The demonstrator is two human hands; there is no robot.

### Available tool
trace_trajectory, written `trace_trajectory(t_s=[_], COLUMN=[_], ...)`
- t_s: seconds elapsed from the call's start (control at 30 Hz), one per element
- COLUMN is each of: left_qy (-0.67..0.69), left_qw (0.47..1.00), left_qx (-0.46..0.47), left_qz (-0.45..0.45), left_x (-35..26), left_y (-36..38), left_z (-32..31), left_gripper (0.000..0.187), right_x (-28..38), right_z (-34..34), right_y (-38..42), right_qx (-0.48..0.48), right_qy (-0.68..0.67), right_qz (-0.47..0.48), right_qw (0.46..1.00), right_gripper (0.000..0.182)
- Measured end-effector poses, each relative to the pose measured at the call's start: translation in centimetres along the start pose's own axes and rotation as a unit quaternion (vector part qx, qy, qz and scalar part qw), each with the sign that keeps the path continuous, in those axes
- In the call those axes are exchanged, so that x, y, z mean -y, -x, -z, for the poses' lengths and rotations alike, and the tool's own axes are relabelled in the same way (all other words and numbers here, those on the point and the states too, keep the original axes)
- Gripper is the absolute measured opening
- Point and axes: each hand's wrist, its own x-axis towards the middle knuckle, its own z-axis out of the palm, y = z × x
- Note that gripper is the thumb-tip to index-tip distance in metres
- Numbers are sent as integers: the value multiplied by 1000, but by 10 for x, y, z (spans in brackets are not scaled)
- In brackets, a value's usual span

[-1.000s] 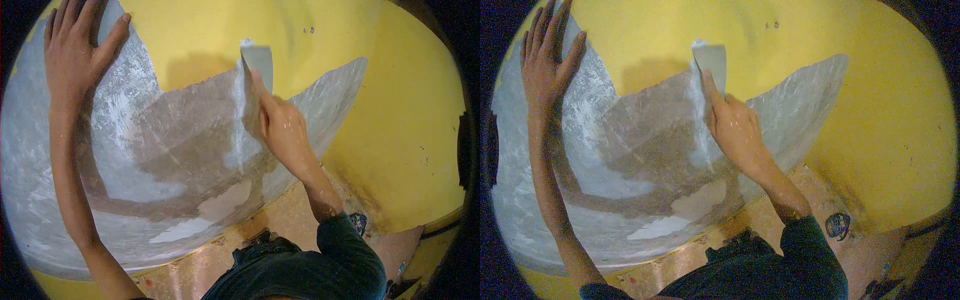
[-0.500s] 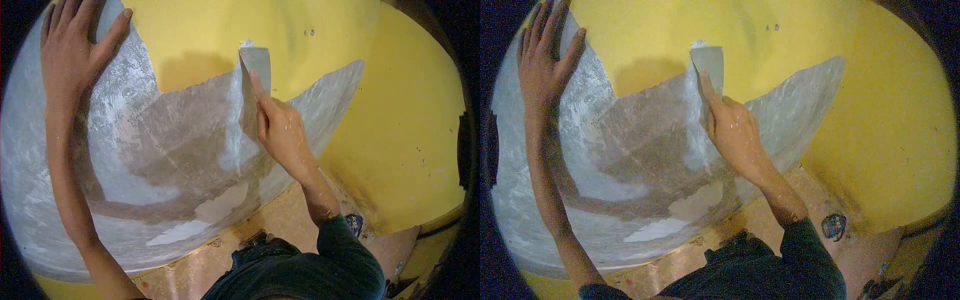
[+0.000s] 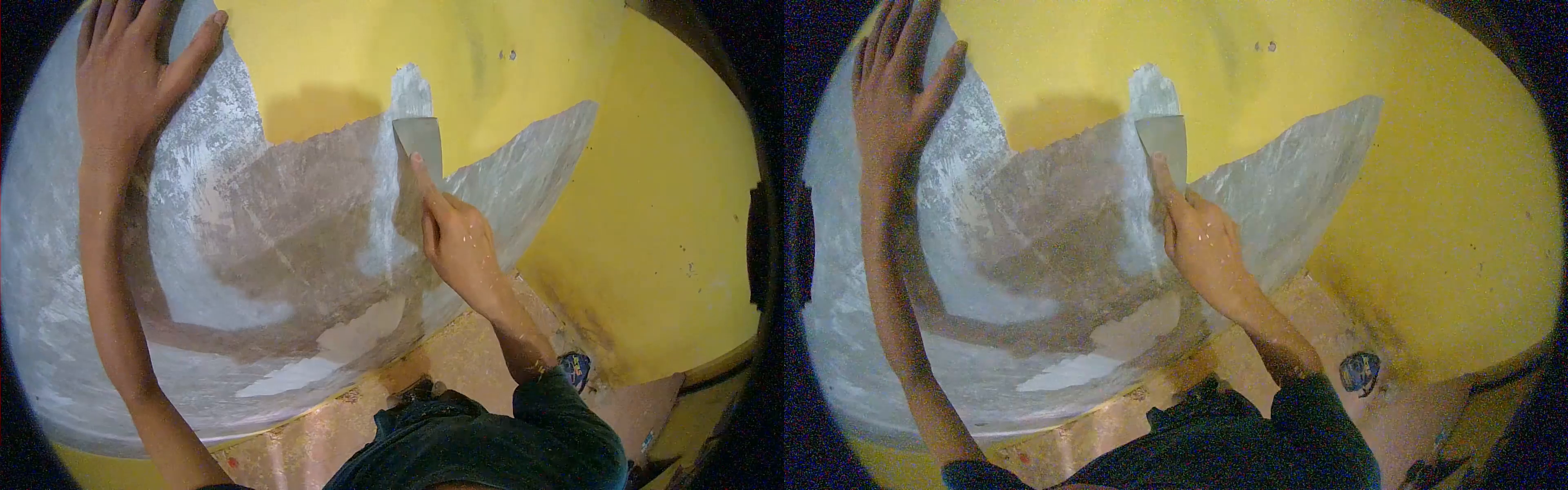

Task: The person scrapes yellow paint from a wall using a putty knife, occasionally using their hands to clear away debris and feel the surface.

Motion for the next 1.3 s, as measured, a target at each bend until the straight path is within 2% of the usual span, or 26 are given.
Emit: trace_trajectory(t_s=[0.07,0.17,0.27,0.37,0.47,0.6,0.67,0.7,0.73,0.8,0.83,0.87,0.9,0.93,0.97,1.0,1.03,1.07,1.1,1.13,1.2,1.3], left_qy=[3,14,-42,-14,-14,24,22,250,458,455,324,175,220,263,278,293,288,298,305,302,361,193], left_qw=[1000,1000,999,1000,1000,1000,1000,957,841,850,940,981,965,944,917,882,883,852,817,818,857,968], left_qx=[6,-13,-2,0,10,14,9,-141,-280,-263,-107,55,98,140,180,220,222,239,254,253,149,98], left_qz=[1,7,-21,-8,-13,11,2,38,71,38,-15,-64,-102,-140,-220,-298,-296,-357,-417,-418,-337,-130], left_x=[-6,-7,8,4,-1,-9,-19,-32,-43,-50,-56,-66,-83,-102,-120,-134,-143,-151,-155,-151,-128,-77], left_y=[-1,2,2,1,0,3,1,1,3,20,33,43,52,62,75,82,80,76,70,60,23,-44], left_z=[2,-1,-9,-4,0,9,-4,-32,-54,-54,-32,-16,-15,-18,-23,-25,-24,-24,-26,-33,-53,-40], left_gripper=[77,77,76,76,76,76,76,77,79,80,77,76,80,84,85,87,87,85,84,84,79,78], right_x=[2,8,7,6,14,10,4,5,4,1,-8,-15,-19,-24,-27,-29,-29,-32,-38,-46,-55,-47], right_z=[-1,16,11,1,6,5,-6,-6,-5,-7,-10,-10,-4,2,7,12,18,23,23,18,9,-4], right_y=[-5,-38,-21,-18,-42,-21,-16,-23,-36,-39,-34,-29,-23,-13,-5,4,14,22,29,37,44,44], right_qx=[-26,-43,-15,-51,-67,-22,-67,-68,-97,-125,-138,-149,-150,-172,-193,-193,-178,-164,-166,-171,-178,-185], right_qy=[-42,-18,38,-10,-2,14,-26,-29,-37,-53,-50,-46,-51,-94,-136,-140,-145,-148,-150,-149,-146,-158], right_qz=[26,28,-5,17,27,-21,2,1,8,15,25,36,42,1,-40,-36,-75,-116,-113,-110,-108,-76], right_qw=[998,999,999,999,997,999,997,997,995,991,989,987,987,981,971,970,970,969,968,968,967,967], right_gripper=[78,78,75,74,73,72,69,69,67,65,66,67,67,63,59,59,57,56,56,57,58,59])
